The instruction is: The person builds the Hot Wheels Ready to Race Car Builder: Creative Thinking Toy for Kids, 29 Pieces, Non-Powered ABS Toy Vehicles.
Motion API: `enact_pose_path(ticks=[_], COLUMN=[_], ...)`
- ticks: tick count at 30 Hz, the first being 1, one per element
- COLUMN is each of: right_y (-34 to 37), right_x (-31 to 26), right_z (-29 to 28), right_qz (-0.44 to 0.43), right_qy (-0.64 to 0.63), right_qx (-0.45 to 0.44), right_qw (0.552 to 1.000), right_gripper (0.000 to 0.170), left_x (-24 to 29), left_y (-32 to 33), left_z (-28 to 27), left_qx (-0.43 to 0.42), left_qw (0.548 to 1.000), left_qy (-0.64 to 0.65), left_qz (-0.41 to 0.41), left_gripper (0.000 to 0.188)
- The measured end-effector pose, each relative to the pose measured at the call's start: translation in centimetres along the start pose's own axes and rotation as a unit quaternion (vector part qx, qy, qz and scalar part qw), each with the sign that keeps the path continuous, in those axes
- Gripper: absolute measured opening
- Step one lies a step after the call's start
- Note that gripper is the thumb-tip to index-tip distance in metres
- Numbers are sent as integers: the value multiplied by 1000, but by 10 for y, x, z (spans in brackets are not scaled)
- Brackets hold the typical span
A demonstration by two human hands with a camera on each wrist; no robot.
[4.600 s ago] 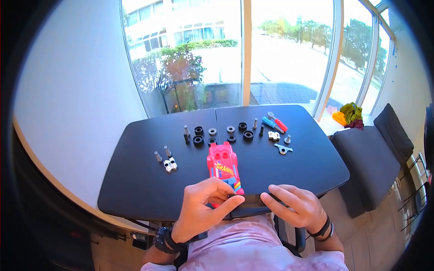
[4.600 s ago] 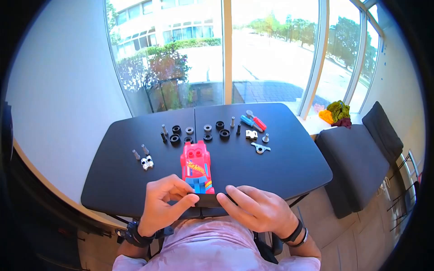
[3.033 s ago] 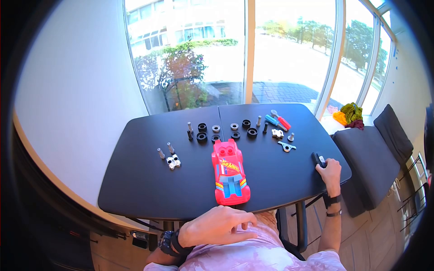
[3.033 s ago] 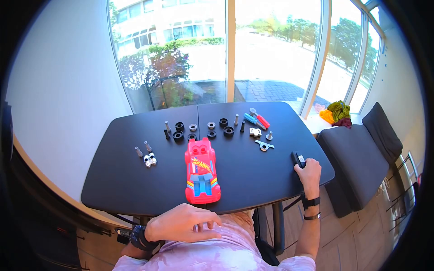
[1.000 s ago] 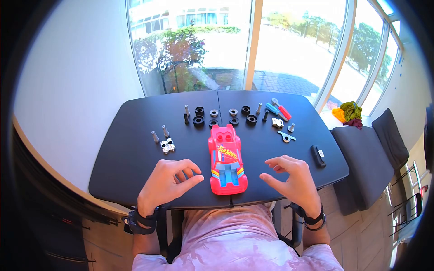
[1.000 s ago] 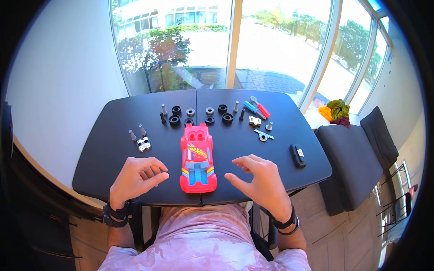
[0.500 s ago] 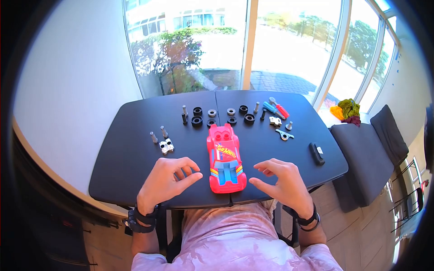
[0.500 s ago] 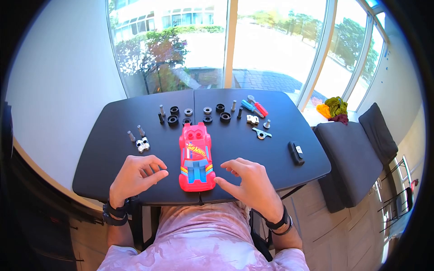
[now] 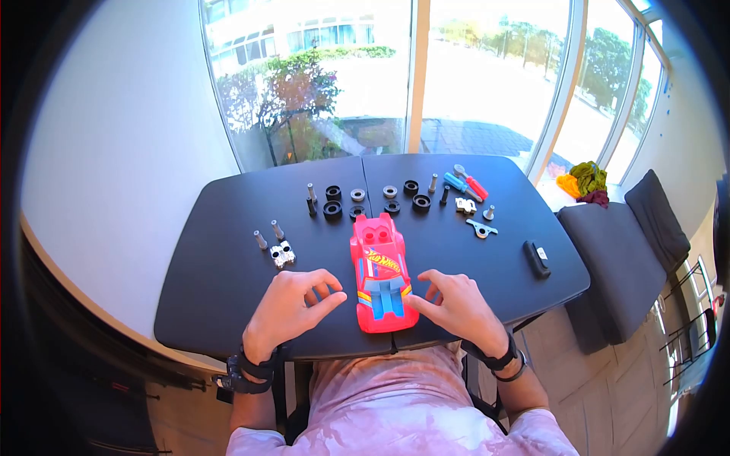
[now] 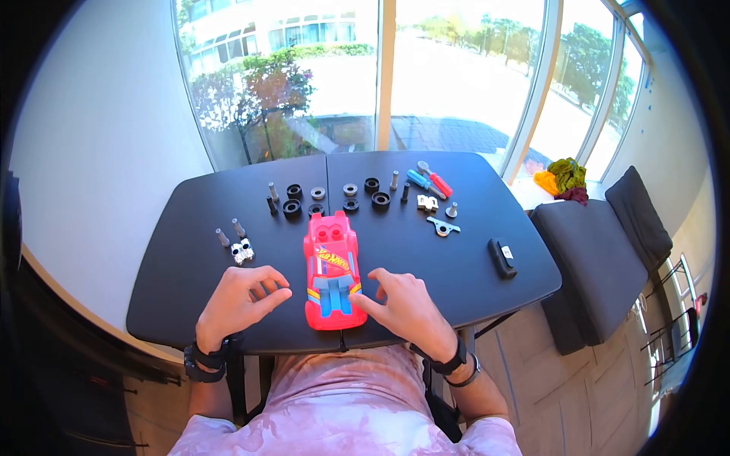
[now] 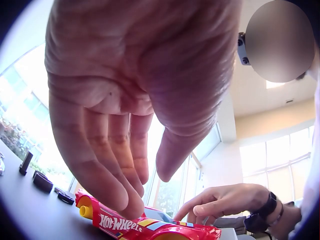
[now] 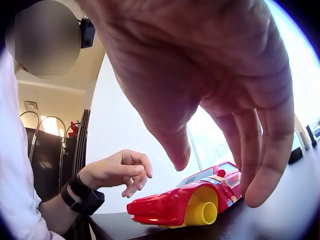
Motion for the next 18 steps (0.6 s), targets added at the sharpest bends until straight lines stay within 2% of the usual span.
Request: enact_pose_path(ticks=[5,8,14,18], right_y=[-5,-7,-11,-12], right_x=[-2,-3,6,9], right_z=[13,15,20,17], right_qz=[-15,6,15,27], right_qy=[0,-36,-51,-35], right_qx=[-3,-21,-12,-46], right_qw=[1000,999,999,998], right_gripper=[55,50,42,40], left_x=[2,3,-8,-14], left_y=[-3,-2,-1,-3], left_z=[8,13,20,30], left_qx=[-6,-14,-33,-54], left_qw=[1000,1000,998,997], left_qy=[-9,-7,-29,-33], left_qz=[-3,0,-41,-49], left_gripper=[19,20,28,36])
Point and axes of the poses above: each hand's wrist, its own y-axis away from the middle knuckle, its own z-axis out of the palm, x = y × z, the point moved 9 cm from there along -y, towards the middle knuckle, and after that the axes turned 14 degrees about y, right-handed, at the moved point
